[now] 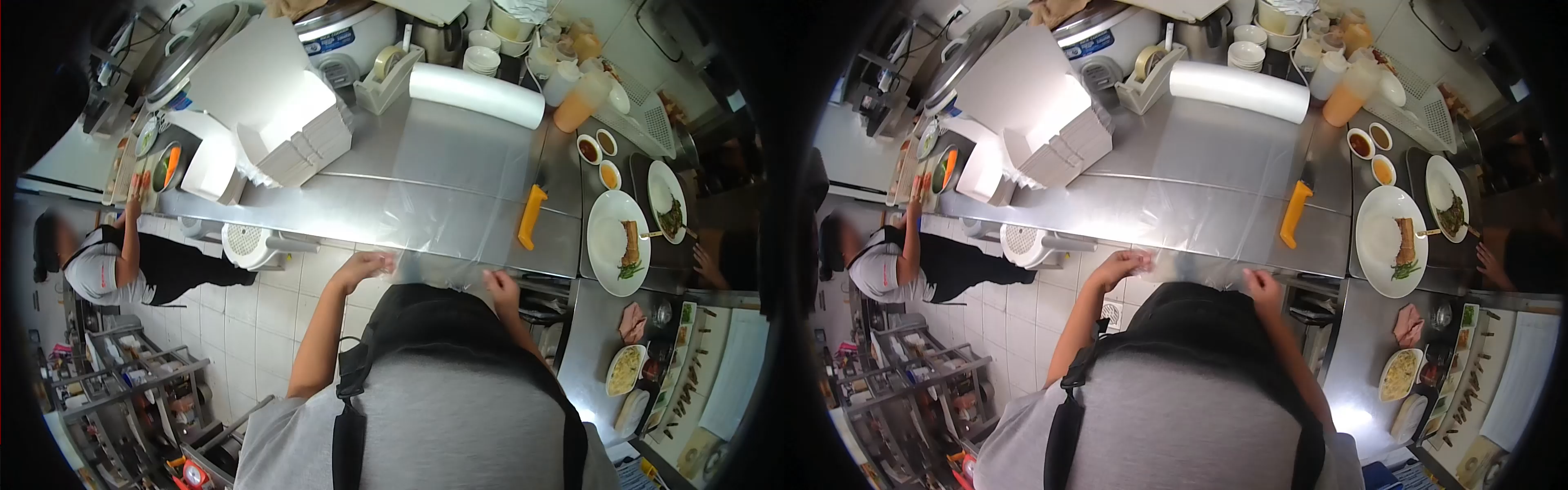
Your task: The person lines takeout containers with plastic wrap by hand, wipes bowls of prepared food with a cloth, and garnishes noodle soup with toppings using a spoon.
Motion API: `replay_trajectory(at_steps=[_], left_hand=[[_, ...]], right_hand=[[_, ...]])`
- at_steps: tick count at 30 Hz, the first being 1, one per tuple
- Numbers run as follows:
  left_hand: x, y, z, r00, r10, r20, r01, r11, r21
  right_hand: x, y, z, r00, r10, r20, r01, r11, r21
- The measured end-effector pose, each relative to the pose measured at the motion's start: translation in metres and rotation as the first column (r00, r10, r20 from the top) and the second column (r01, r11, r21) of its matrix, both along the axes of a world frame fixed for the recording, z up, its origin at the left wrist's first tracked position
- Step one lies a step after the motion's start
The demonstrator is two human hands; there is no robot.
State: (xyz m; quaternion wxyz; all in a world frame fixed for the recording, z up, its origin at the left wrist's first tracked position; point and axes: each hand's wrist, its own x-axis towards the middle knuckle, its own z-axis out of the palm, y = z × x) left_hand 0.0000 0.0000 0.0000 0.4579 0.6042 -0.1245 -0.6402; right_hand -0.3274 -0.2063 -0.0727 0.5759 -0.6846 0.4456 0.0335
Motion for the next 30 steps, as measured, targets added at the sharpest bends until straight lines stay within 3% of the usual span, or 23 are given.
replay_trajectory(at_steps=[2, 5, 8, 12, 14, 15, 17, 18, 19, 20, 21, 23, 24, 25, 26, 29, 30], left_hand=[[0.009, 0.004, 0.005, 0.981, -0.087, 0.174, 0.070, 0.992, 0.102], [0.005, 0.011, -0.004, 0.999, 0.043, 0.029, -0.044, 0.998, 0.053], [0.008, 0.028, -0.013, 0.996, -0.039, 0.082, 0.036, 0.999, 0.034], [0.025, 0.031, -0.028, 0.966, -0.152, 0.211, 0.157, 0.988, -0.008], [0.023, 0.029, -0.039, 0.970, -0.063, 0.236, 0.080, 0.995, -0.061], [0.023, 0.020, -0.045, 0.968, -0.022, 0.251, 0.049, 0.994, -0.100], [0.019, 0.006, -0.055, 0.833, -0.041, 0.552, 0.050, 0.999, 0.000], [0.024, 0.006, -0.084, 0.791, -0.029, 0.611, 0.020, 1.000, 0.021], [0.021, 0.000, -0.086, 0.802, 0.139, 0.582, -0.047, 0.984, -0.172], [0.016, -0.008, -0.082, 0.803, 0.267, 0.534, -0.180, 0.961, -0.209], [0.015, -0.013, -0.089, 0.886, 0.313, 0.343, -0.299, 0.950, -0.095], [0.007, -0.028, -0.073, 0.884, 0.453, 0.116, -0.462, 0.884, 0.072], [0.023, -0.013, -0.113, 0.920, 0.392, -0.015, -0.389, 0.915, 0.111], [0.021, -0.016, -0.100, 0.923, 0.383, -0.041, -0.373, 0.915, 0.155], [0.036, -0.007, -0.132, 0.952, 0.306, -0.004, -0.304, 0.946, 0.113], [0.059, 0.007, -0.120, 0.987, 0.156, 0.037, -0.159, 0.978, 0.133], [0.065, 0.013, -0.110, 0.996, 0.074, 0.044, -0.080, 0.985, 0.155]], right_hand=[[-0.002, 0.006, -0.028, 0.846, -0.439, 0.303, 0.482, 0.873, -0.079], [0.016, 0.001, 0.042, 0.744, -0.553, 0.374, 0.453, 0.830, 0.326], [0.006, -0.002, 0.036, 0.887, -0.382, 0.261, 0.279, 0.891, 0.357], [-0.016, 0.007, 0.029, 0.889, -0.397, 0.230, 0.292, 0.877, 0.382], [-0.020, 0.013, 0.038, 0.874, -0.427, 0.231, 0.330, 0.872, 0.360], [-0.019, 0.011, 0.036, 0.893, -0.385, 0.234, 0.323, 0.909, 0.263], [-0.021, 0.007, 0.017, 0.919, -0.325, 0.226, 0.322, 0.945, 0.049], [-0.020, 0.006, 0.001, 0.946, -0.279, 0.163, 0.301, 0.945, -0.129], [-0.017, 0.007, -0.010, 0.962, -0.262, 0.081, 0.275, 0.912, -0.306], [-0.007, 0.005, -0.009, 0.946, -0.324, 0.029, 0.317, 0.900, -0.299], [0.002, 0.002, -0.006, 0.922, -0.388, -0.022, 0.364, 0.882, -0.301], [0.008, -0.009, -0.050, 0.876, -0.408, 0.256, 0.479, 0.681, -0.554], [0.016, -0.014, -0.044, 0.741, -0.602, 0.297, 0.670, 0.697, -0.258], [0.026, -0.016, -0.037, 0.589, -0.760, 0.275, 0.776, 0.627, 0.072], [0.040, -0.017, -0.033, 0.441, -0.876, 0.194, 0.778, 0.481, 0.404], [0.045, 0.003, -0.038, 0.293, -0.940, 0.173, 0.523, 0.309, 0.795], [0.049, 0.004, -0.029, 0.294, -0.953, 0.071, 0.560, 0.232, 0.795]])
